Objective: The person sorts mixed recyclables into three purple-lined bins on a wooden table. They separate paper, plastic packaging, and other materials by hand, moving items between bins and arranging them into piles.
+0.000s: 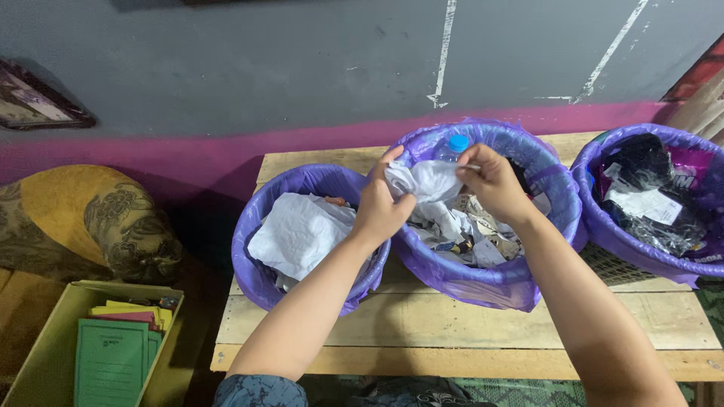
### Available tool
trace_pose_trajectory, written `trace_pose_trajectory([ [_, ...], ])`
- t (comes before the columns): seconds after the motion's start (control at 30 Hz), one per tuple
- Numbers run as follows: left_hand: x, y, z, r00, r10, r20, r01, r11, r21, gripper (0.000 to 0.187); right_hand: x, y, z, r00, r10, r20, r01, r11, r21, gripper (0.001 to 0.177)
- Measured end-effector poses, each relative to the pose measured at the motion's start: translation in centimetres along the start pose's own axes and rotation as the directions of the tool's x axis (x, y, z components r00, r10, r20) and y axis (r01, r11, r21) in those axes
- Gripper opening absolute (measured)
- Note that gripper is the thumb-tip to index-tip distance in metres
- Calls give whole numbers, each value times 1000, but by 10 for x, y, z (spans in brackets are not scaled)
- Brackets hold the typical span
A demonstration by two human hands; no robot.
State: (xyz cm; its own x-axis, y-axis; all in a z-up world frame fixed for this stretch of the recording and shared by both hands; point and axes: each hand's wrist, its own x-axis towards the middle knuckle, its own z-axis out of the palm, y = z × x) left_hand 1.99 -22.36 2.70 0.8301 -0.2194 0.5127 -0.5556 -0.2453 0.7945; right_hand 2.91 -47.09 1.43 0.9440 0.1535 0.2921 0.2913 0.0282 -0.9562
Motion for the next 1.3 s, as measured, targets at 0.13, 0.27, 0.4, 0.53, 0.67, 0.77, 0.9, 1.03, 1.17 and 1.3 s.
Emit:
trace_pose_trajectory([
  [0.13,6,-15,2,996,-90,-17,87,984,-156,45,2,-3,8,991,81,-107,-77,996,43,7],
  [0.27,9,-29,-1,964,-261,-46,225,898,-379,29,-2,-10,10,989,104,-105,-123,973,-193,11],
  [0.4,14,-34,-11,926,-357,-122,207,750,-629,28,-1,-10,9,986,121,-116,-143,967,-211,13],
  [0.53,20,-32,-13,909,-380,-169,179,723,-667,30,1,-8,13,975,124,-184,-167,955,-244,18],
  [0.67,24,-31,-23,904,-383,-190,126,663,-738,33,2,-15,12,961,106,-254,-188,927,-325,17],
  [0.77,24,-28,-33,944,-247,-221,39,746,-665,46,1,-20,11,957,77,-279,-174,924,-342,18],
  [0.9,21,-18,-43,956,82,-280,-134,976,-170,68,-2,-19,8,933,55,-356,-215,878,-427,19],
  [1.03,20,-7,-45,982,147,-119,-116,965,234,80,0,-9,3,937,89,-339,-195,936,-292,17],
  [1.17,23,-5,-43,998,22,-51,-8,965,263,44,2,-3,1,973,100,-207,-112,992,-49,16],
  [1.3,25,-9,-43,977,-99,-190,125,984,129,31,0,-7,3,990,140,-8,-140,989,42,30],
])
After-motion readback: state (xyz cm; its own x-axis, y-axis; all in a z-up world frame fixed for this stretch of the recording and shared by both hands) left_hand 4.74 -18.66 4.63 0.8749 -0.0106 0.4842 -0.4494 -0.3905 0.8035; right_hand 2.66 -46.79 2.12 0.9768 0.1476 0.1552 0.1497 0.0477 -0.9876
